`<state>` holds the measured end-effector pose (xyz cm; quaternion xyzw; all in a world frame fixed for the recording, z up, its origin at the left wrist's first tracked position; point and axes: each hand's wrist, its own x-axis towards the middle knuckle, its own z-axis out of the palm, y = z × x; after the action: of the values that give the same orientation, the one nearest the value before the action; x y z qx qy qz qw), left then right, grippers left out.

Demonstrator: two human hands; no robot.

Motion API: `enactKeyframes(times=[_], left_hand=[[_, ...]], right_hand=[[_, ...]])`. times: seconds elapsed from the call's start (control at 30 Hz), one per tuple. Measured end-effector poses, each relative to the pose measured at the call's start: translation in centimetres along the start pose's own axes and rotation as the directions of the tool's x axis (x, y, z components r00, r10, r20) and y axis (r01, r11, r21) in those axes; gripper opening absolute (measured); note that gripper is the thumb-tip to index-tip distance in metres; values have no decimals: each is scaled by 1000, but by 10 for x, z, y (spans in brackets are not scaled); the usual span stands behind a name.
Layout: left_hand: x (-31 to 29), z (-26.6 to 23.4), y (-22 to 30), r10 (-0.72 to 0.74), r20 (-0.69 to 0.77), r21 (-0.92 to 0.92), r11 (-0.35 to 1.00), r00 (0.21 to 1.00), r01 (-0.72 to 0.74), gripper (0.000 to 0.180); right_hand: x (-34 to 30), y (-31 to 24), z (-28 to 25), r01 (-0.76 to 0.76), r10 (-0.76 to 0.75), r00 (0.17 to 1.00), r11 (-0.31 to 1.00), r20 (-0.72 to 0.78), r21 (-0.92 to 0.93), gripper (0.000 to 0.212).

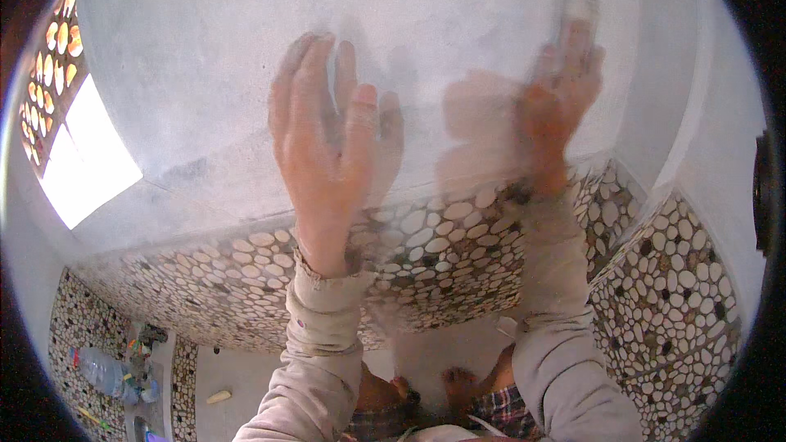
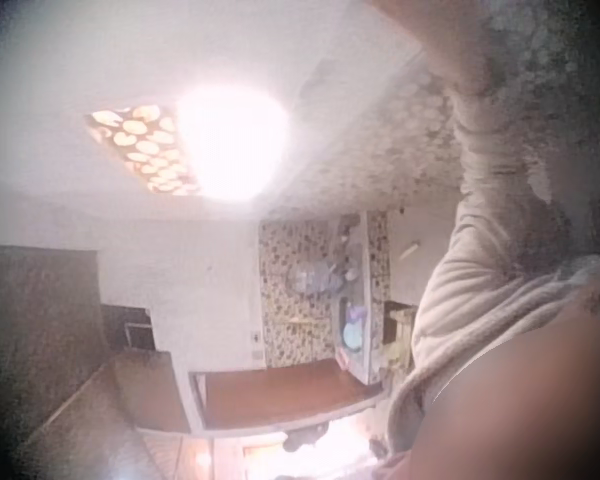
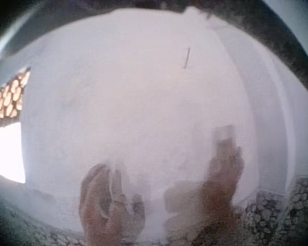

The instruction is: The person sits on the floor and wipes a white wall section above a pebble-tiled lower wall using a white cloth. The person repeatedly rubs the wall surface with both hands, focusing on the area near a window.

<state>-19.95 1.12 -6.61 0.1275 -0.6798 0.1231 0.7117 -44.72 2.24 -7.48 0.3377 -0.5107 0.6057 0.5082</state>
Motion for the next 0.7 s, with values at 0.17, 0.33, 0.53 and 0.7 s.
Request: enactKeyframes(times=[0.17,0.33,0.53,0.7], left_hand=[[-3,14,2,-4,-79,-39,999,997,1,54],[5,-9,0,2,-129,22,1000,992,0,52],[4,-8,-16,-151,-151,-44,988,977,146,50],[2,6,-3,-106,-189,8,994,976,110,49]], right_hand=[[-71,-101,-10,362,-488,809,852,327,378,34],[-31,-41,-3,366,-400,908,903,128,225,37],[-5,11,4,179,-179,984,980,0,-86,50],[-76,-112,-16,374,-466,824,875,323,308,46]])
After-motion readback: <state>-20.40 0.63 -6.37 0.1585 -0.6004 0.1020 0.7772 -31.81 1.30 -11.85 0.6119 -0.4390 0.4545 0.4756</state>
